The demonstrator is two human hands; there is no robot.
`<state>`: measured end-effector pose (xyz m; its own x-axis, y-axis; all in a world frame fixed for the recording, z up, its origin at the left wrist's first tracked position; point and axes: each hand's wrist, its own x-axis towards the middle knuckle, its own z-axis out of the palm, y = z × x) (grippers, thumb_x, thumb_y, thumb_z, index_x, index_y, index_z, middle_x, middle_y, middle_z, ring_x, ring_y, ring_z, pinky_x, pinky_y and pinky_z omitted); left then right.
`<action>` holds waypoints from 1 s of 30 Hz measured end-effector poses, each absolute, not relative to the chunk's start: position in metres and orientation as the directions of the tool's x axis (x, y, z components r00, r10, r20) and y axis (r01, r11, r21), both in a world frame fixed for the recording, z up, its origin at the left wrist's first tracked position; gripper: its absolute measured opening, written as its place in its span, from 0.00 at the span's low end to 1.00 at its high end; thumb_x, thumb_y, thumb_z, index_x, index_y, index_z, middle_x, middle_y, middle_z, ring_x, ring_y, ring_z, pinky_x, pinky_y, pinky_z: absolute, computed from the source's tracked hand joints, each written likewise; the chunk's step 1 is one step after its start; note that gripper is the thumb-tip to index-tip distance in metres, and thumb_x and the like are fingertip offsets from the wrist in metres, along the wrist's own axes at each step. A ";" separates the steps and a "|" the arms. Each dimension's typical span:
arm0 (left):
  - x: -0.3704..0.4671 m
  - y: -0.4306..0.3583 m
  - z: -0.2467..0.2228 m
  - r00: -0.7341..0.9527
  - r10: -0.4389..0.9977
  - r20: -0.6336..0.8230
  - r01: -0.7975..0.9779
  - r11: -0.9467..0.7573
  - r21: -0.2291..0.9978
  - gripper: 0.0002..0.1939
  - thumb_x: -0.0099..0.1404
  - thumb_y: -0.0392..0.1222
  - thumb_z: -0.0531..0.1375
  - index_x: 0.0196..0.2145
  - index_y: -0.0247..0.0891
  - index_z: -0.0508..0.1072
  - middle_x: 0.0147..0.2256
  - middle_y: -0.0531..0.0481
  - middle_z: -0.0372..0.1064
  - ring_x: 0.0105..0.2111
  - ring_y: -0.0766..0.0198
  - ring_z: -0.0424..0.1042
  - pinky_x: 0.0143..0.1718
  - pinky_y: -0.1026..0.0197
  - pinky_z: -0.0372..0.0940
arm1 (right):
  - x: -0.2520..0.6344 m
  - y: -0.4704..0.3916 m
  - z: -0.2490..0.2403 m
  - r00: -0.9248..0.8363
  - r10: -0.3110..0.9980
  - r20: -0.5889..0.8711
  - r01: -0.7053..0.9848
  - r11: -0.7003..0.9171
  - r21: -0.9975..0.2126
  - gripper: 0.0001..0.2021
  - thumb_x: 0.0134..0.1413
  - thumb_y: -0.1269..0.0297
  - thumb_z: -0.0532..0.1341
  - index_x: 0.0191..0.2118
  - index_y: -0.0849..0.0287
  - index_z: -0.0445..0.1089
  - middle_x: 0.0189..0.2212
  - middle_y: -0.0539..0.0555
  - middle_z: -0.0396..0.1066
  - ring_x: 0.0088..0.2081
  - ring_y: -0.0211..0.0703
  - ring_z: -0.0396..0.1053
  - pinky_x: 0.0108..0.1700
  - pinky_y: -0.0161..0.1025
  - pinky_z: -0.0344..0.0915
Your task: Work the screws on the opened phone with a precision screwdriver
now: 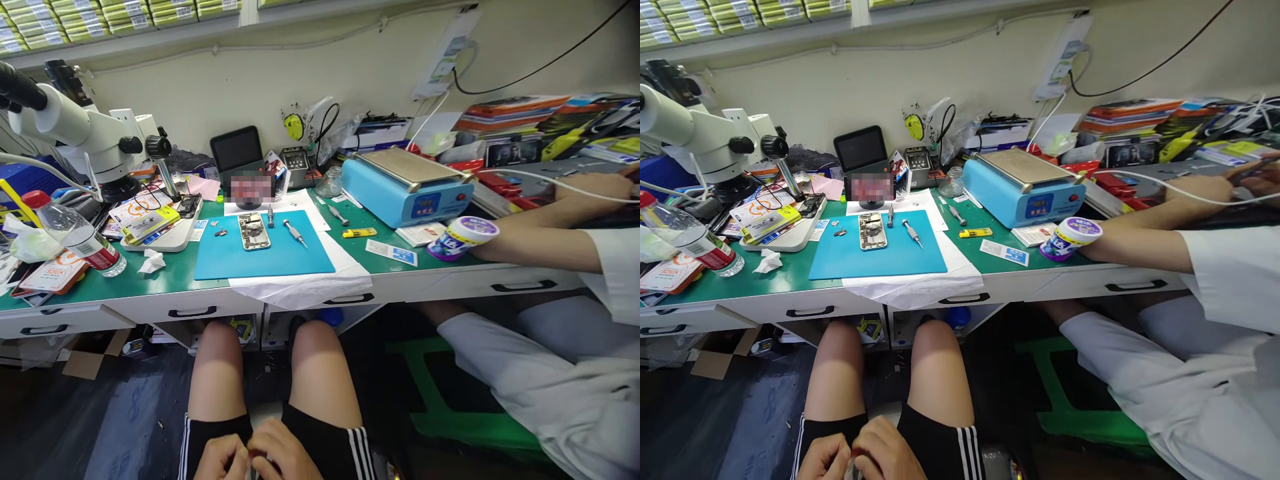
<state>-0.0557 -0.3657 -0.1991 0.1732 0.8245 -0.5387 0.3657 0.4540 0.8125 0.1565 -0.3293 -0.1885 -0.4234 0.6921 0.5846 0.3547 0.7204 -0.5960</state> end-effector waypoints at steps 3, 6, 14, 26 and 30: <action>-0.056 -0.353 -0.191 0.117 0.849 -0.515 0.246 0.477 0.843 0.18 0.76 0.49 0.63 0.57 0.37 0.73 0.54 0.43 0.72 0.48 0.54 0.76 0.48 0.48 0.75 | 0.168 -0.322 -0.184 -0.398 0.672 0.625 0.366 0.741 -0.564 0.39 0.67 0.36 0.53 0.68 0.65 0.60 0.61 0.73 0.67 0.61 0.59 0.71 0.57 0.52 0.76; -0.051 -0.341 -0.187 0.073 0.873 -0.482 0.155 0.468 0.870 0.18 0.75 0.49 0.63 0.57 0.36 0.73 0.53 0.43 0.72 0.47 0.55 0.76 0.47 0.49 0.75 | 0.170 -0.316 -0.185 -0.431 0.572 0.698 0.309 0.820 -0.482 0.41 0.60 0.39 0.64 0.72 0.54 0.58 0.72 0.69 0.54 0.71 0.68 0.60 0.64 0.61 0.71; -0.063 -0.337 -0.180 -0.008 0.964 -0.265 0.275 0.257 0.926 0.19 0.76 0.49 0.63 0.57 0.37 0.72 0.54 0.43 0.72 0.49 0.54 0.76 0.49 0.47 0.75 | 0.171 -0.314 -0.177 -0.371 0.726 0.579 0.193 0.671 -0.716 0.20 0.75 0.69 0.52 0.67 0.55 0.64 0.52 0.59 0.80 0.54 0.44 0.80 0.56 0.39 0.78; -0.056 -0.351 -0.180 0.461 0.883 -0.088 0.615 -0.247 0.749 0.13 0.77 0.47 0.62 0.53 0.38 0.75 0.52 0.44 0.73 0.46 0.58 0.76 0.48 0.51 0.75 | 0.179 -0.322 -0.183 -0.413 0.889 0.199 0.238 0.316 -0.918 0.20 0.76 0.55 0.52 0.41 0.59 0.78 0.33 0.55 0.79 0.34 0.41 0.78 0.38 0.34 0.73; -0.053 -0.349 -0.173 0.504 0.849 -0.159 0.665 -0.263 0.699 0.14 0.77 0.48 0.62 0.54 0.39 0.74 0.52 0.43 0.73 0.46 0.57 0.76 0.48 0.50 0.75 | 0.179 -0.324 -0.188 -0.522 0.821 0.231 0.230 0.396 -0.889 0.23 0.76 0.54 0.50 0.34 0.58 0.75 0.29 0.52 0.74 0.30 0.38 0.73 0.34 0.34 0.68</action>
<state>-0.0530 -0.3490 -0.1728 0.5037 0.8490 -0.1593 0.6646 -0.2631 0.6994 0.1792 -0.3244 -0.1878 -0.5222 0.8210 0.2308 0.2305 0.3964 -0.8887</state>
